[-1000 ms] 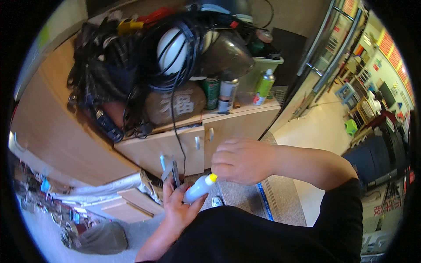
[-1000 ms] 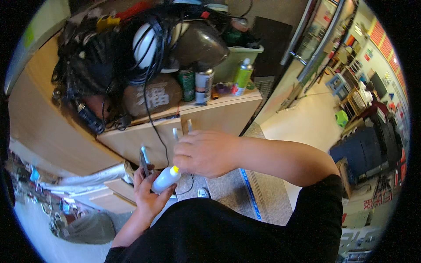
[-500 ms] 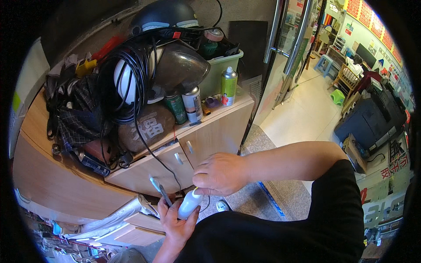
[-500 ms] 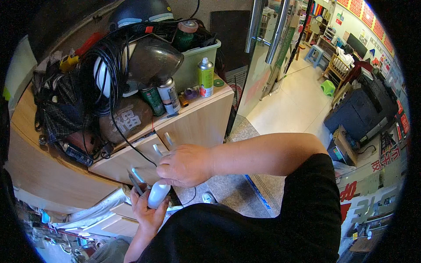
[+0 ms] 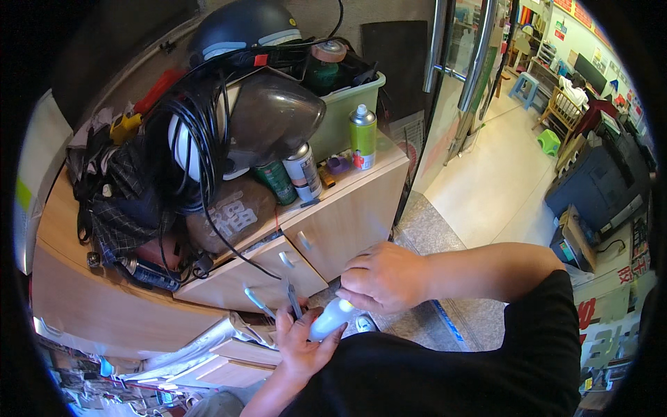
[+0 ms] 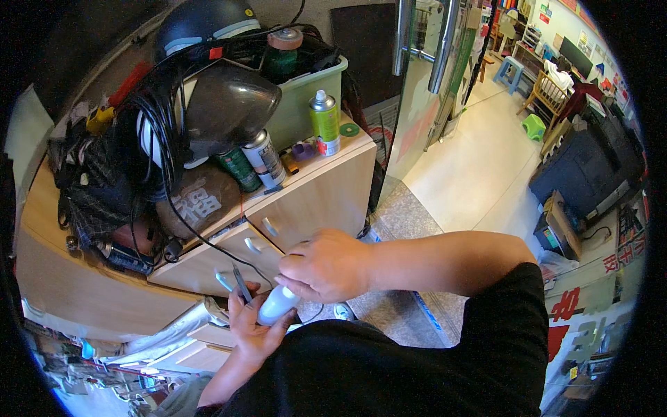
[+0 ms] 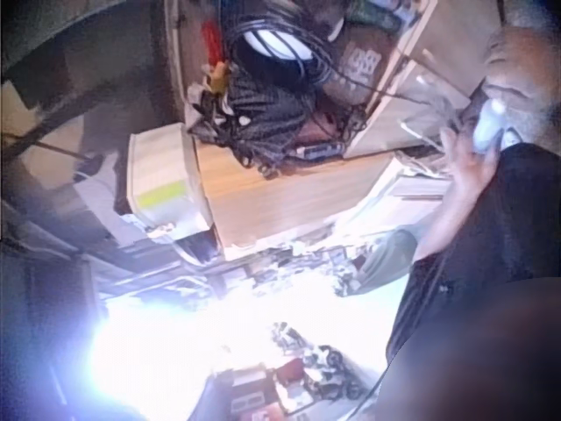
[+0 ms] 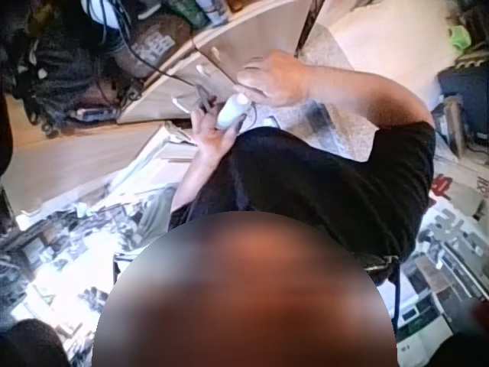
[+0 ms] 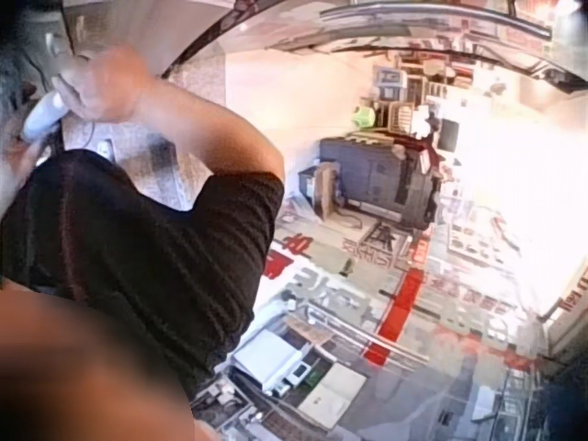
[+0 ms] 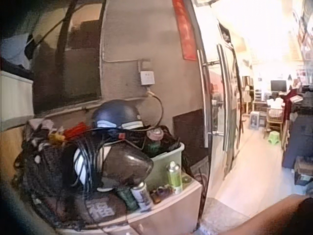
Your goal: The person applies a white adhesive from a squeeze bottle along the edges of a metal set square, then rinses the tool under running water and dries it with a cloth. The person then uses a small handheld tool to scrape or clean the edges of the set square.
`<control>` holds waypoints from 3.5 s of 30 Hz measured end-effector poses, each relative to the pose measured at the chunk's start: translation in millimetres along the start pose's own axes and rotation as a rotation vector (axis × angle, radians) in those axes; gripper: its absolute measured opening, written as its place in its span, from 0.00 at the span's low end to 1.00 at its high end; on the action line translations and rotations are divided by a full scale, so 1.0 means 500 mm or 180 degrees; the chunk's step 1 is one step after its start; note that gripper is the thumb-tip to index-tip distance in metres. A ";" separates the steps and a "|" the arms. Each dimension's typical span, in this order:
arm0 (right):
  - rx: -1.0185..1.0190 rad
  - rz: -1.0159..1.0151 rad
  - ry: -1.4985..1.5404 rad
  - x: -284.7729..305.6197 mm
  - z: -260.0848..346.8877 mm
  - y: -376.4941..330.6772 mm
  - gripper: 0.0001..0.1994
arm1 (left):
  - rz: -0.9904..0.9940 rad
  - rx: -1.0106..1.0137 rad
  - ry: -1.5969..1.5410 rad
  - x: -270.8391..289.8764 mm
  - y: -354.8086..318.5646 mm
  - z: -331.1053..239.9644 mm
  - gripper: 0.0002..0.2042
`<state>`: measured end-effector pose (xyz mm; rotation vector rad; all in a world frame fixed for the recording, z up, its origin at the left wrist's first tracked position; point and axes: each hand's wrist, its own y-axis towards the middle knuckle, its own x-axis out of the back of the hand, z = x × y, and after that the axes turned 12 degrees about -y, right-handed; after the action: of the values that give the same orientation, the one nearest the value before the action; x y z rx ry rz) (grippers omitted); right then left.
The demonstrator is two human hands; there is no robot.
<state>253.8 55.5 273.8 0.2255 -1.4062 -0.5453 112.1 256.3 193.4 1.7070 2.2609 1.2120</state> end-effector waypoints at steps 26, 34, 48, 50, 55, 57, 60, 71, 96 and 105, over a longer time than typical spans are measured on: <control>-0.2067 0.0207 -0.2228 0.131 -0.578 0.009 0.19 | -0.1893 0.1445 -0.1920 0.084 -0.037 0.088 0.07; -0.2569 0.0322 -0.2234 0.111 -0.628 -0.025 0.22 | -0.2538 0.1577 -0.2389 0.155 -0.105 0.040 0.05; -0.0262 0.2120 0.3885 -0.219 0.261 0.206 0.14 | -0.2433 0.0586 -0.4572 0.170 -0.276 -0.149 0.06; -0.0372 0.2719 0.3624 -0.228 0.352 0.223 0.14 | -0.2652 0.0486 -0.4133 0.187 -0.348 -0.197 0.07; 0.0385 0.2814 0.3343 -0.281 0.592 0.165 0.13 | -0.3688 0.0672 -0.2692 0.189 -0.537 -0.350 0.07; 0.0953 0.2516 0.2948 -0.302 0.684 0.147 0.13 | -0.4195 0.0698 -0.2318 0.191 -0.602 -0.403 0.07; 0.1335 0.2801 0.2872 -0.319 0.798 0.124 0.12 | -0.4823 0.0814 -0.1993 0.208 -0.687 -0.467 0.10; 0.2444 0.3192 0.2707 -0.364 1.018 0.089 0.12 | -0.5595 0.1705 -0.0165 0.187 -0.816 -0.550 0.21; 0.3066 0.5629 0.2618 -0.546 1.192 0.198 0.22 | -0.7207 0.1058 -0.0800 0.252 -0.911 -0.521 0.21; 0.3998 0.4691 0.1867 -0.607 1.309 0.179 0.23 | -0.7689 0.0961 -0.0161 0.306 -1.065 -0.539 0.25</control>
<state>-382.1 389.1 160.8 0.2330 -0.8059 1.5419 -496.0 196.5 114.0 -1.2574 2.1338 0.0312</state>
